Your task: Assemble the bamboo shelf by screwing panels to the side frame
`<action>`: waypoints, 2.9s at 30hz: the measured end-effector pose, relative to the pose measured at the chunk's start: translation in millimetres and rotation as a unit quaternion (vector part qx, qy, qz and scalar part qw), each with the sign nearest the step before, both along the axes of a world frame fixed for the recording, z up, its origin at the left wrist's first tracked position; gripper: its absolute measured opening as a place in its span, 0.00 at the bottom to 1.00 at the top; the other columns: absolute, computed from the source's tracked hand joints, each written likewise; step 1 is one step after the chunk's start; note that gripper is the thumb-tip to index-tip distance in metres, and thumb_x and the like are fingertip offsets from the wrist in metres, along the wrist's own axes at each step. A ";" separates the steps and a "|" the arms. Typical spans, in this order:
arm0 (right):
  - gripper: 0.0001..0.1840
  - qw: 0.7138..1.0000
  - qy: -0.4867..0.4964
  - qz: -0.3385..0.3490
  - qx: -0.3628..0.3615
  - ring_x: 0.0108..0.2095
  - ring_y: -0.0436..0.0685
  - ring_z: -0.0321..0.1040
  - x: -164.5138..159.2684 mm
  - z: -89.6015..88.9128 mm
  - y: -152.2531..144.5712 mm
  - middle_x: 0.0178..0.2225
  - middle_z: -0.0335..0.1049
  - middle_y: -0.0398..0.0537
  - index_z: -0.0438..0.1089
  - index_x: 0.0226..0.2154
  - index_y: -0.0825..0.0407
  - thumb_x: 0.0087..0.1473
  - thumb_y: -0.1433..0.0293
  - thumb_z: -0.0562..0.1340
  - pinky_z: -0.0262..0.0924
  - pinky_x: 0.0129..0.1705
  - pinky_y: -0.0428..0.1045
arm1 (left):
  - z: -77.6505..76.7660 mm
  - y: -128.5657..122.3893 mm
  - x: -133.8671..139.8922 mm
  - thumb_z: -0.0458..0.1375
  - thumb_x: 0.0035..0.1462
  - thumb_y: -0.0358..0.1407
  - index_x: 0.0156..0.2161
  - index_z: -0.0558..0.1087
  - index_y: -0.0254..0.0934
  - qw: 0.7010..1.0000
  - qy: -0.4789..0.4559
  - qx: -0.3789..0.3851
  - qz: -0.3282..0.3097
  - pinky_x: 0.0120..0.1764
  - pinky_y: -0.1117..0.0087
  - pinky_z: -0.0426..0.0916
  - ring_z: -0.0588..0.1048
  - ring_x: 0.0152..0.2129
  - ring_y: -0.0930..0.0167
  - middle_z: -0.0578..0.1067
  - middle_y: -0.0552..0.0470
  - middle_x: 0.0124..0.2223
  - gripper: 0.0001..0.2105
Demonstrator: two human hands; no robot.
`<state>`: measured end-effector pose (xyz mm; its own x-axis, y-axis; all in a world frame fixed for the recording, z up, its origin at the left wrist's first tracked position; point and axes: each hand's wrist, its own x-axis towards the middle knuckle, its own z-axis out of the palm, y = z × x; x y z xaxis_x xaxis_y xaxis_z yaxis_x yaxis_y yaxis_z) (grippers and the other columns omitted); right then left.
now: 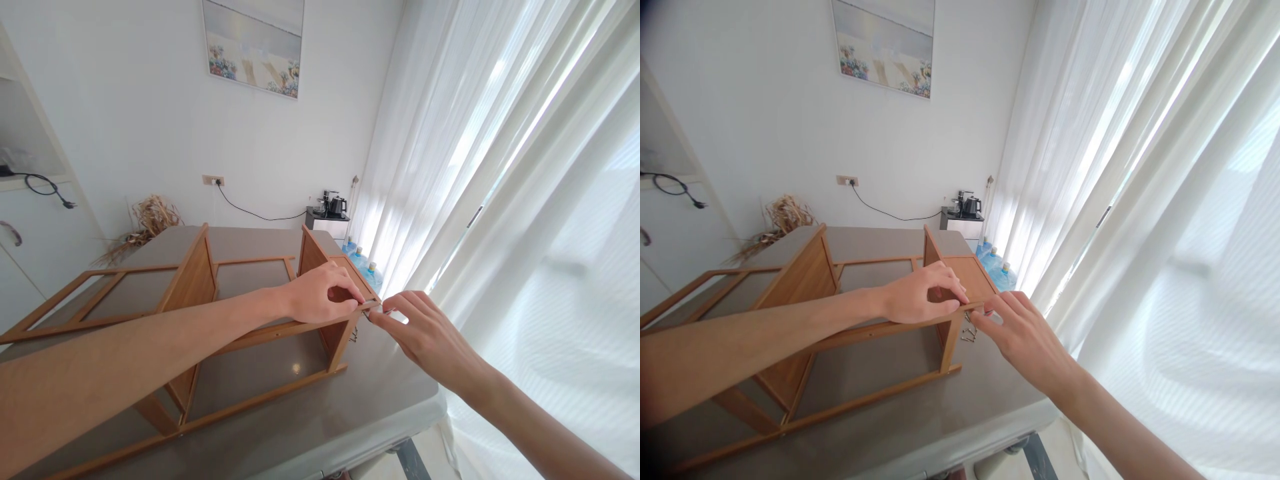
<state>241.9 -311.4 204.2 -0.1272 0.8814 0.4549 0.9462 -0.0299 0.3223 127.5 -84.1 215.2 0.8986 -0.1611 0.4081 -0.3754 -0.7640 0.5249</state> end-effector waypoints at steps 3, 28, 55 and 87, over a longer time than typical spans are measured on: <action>0.22 1.000 0.014 -0.003 -0.004 0.39 0.56 0.62 0.1 -2.4 -0.4 0.41 0.67 0.49 0.68 0.46 0.49 0.56 0.85 0.53 0.58 0.43 0.53 | 0.8 -0.3 -0.6 0.60 0.57 0.35 0.41 0.79 0.43 1.000 -0.002 0.004 -0.002 0.47 0.65 0.66 0.70 0.45 0.66 0.76 0.50 0.42 0.08; 0.20 0.989 -0.134 0.014 -0.054 0.40 0.58 0.65 -10.6 25.7 5.5 0.38 0.68 0.50 0.70 0.44 0.50 0.58 0.85 0.51 0.60 0.45 0.57 | -2.8 0.4 1.0 0.60 0.56 0.35 0.41 0.79 0.44 1.000 -0.022 -0.005 -0.004 0.48 0.65 0.66 0.70 0.45 0.66 0.77 0.51 0.41 0.09; 0.17 0.981 -0.177 0.018 -0.076 0.39 0.60 0.66 -14.7 31.8 10.6 0.35 0.70 0.51 0.70 0.41 0.50 0.58 0.83 0.52 0.59 0.41 0.57 | -0.6 -0.6 -0.8 0.59 0.57 0.34 0.40 0.79 0.43 0.999 -0.030 -0.006 -0.009 0.55 0.64 0.62 0.69 0.49 0.66 0.77 0.53 0.41 0.08; 0.11 0.997 0.058 -0.017 0.050 0.33 0.55 0.63 -12.2 -22.8 12.3 0.31 0.67 0.47 0.67 0.34 0.51 0.66 0.69 0.52 0.58 0.37 0.52 | 1.6 12.9 23.0 0.58 0.61 0.32 0.44 0.73 0.40 0.953 -0.053 0.286 -0.088 0.50 0.65 0.63 0.73 0.43 0.66 0.78 0.51 0.43 0.07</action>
<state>229.7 -299.1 181.5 -0.0392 0.8337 0.5509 0.9748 -0.0894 0.2046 150.5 -71.2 216.9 0.7953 -0.5292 0.2957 -0.5521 -0.8337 -0.0072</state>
